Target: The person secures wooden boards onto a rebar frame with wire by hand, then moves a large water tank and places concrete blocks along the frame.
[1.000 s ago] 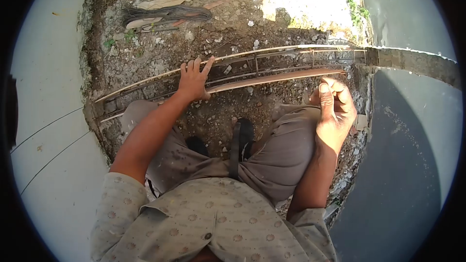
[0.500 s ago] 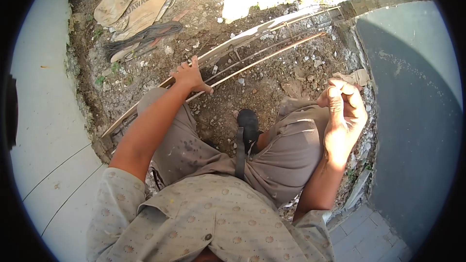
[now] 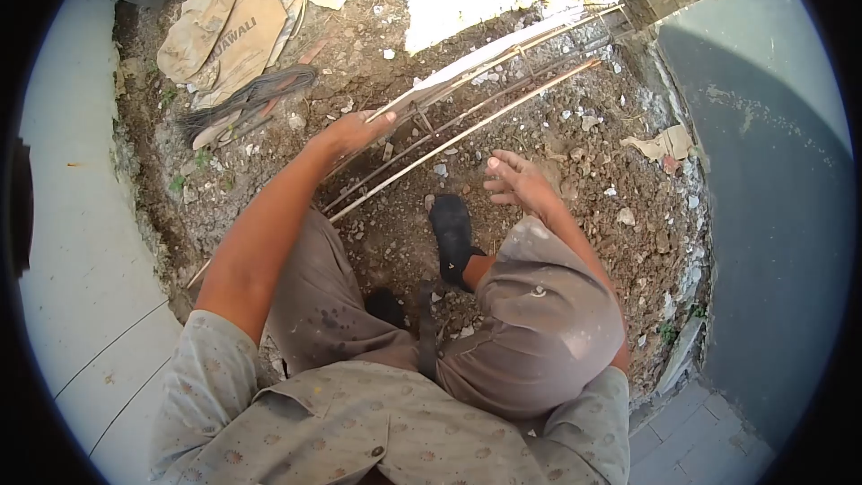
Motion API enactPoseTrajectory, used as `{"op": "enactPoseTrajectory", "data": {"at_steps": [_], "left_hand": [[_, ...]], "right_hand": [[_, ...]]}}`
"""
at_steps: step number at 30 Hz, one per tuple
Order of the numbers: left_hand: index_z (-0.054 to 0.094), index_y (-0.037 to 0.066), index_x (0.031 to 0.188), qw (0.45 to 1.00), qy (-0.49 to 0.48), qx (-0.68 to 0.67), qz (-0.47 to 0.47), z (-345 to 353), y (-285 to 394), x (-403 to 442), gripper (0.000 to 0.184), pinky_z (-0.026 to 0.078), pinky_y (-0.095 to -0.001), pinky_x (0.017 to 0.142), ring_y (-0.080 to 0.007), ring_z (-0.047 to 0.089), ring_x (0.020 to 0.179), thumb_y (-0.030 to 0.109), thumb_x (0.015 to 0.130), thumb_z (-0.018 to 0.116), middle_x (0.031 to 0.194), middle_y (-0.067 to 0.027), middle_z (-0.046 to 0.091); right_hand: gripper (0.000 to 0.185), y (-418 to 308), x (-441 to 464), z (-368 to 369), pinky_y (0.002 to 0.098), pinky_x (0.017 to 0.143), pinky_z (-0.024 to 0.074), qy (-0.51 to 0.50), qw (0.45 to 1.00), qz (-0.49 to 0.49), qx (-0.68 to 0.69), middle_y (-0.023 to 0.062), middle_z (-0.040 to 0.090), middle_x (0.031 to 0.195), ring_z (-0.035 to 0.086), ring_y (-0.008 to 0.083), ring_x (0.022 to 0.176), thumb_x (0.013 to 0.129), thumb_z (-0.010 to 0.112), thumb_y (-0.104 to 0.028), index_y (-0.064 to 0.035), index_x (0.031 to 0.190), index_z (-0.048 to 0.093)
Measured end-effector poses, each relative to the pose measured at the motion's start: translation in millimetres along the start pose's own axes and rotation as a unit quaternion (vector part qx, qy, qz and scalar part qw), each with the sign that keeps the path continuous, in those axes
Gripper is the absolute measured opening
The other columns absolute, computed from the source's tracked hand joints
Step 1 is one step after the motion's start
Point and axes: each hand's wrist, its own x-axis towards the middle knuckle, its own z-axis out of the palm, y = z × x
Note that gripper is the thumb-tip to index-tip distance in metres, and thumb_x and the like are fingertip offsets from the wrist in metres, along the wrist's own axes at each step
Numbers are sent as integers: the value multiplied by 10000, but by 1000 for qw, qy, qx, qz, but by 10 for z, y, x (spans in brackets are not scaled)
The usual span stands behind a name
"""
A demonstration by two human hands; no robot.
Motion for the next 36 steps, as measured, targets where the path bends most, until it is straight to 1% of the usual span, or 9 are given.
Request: {"op": "enactPoseTrajectory", "data": {"at_steps": [4,7,10,18,20,28,31,34,36], "left_hand": [[349,125,1485,971,-132,-201,11,2,-273,357,965,202,-512,1153,-375,220,1440,825,840,193,1527,-220,288],[413,118,1456,964,-143,-221,-25,-46,-160,448,881,242,-488,1127,-333,313,1405,763,896,194,1506,-198,349],[342,152,1494,957,-210,-199,-5,42,-190,813,847,267,-508,1111,-325,310,1407,744,909,185,1522,-184,326],[423,150,1442,928,-245,-271,71,376,-331,1281,677,390,-384,979,-212,488,1160,618,976,278,1357,-104,521],[266,160,1524,913,-286,-289,44,324,-301,1255,689,318,-381,1088,-214,395,1331,567,977,371,1486,-108,404],[445,121,1438,951,-236,-198,19,358,-298,1336,728,345,-404,1067,-246,462,1264,637,983,207,1411,-146,493],[621,90,1260,989,-139,-28,-26,339,-260,1507,619,463,-423,929,-354,607,1086,566,964,359,1184,-215,640],[678,12,1121,999,-12,25,36,265,-192,1534,552,482,-445,913,-415,624,1036,483,908,487,1060,-274,661],[679,-21,1088,996,84,-1,-4,327,-65,1565,564,481,-453,913,-403,632,1026,482,896,513,1085,-283,650]], "right_hand": [[1055,364,736,253,573,1021,402,-46,989,4,143,255,219,1513,329,433,1346,867,651,-523,-82,1527,-44],[1231,388,1000,302,682,1031,320,-93,966,-32,241,256,22,1558,93,482,1426,793,698,-581,-86,1499,-181],[1247,418,1278,364,694,1029,317,-83,951,-59,293,260,-36,1559,60,481,1430,777,702,-596,-81,1496,-176],[574,422,1415,466,636,956,435,-54,915,-78,393,191,462,1218,482,368,1190,832,674,-191,24,1267,366],[491,475,1418,484,608,939,458,-40,912,-78,400,178,504,1167,517,342,1151,829,665,-180,19,1203,418],[731,424,1344,475,592,973,438,-66,927,-106,353,169,452,1282,478,333,1219,842,704,-322,-27,1363,285],[885,567,1189,326,533,1034,396,-66,939,-125,315,159,411,1397,420,323,1313,821,726,-345,-31,1468,211],[853,767,1170,59,453,989,442,-34,962,-123,240,164,434,1402,437,308,1301,808,721,-304,-11,1472,271],[644,904,1279,9,361,827,494,113,989,-93,22,172,590,1155,569,251,1087,813,703,-305,38,1318,500]]}}
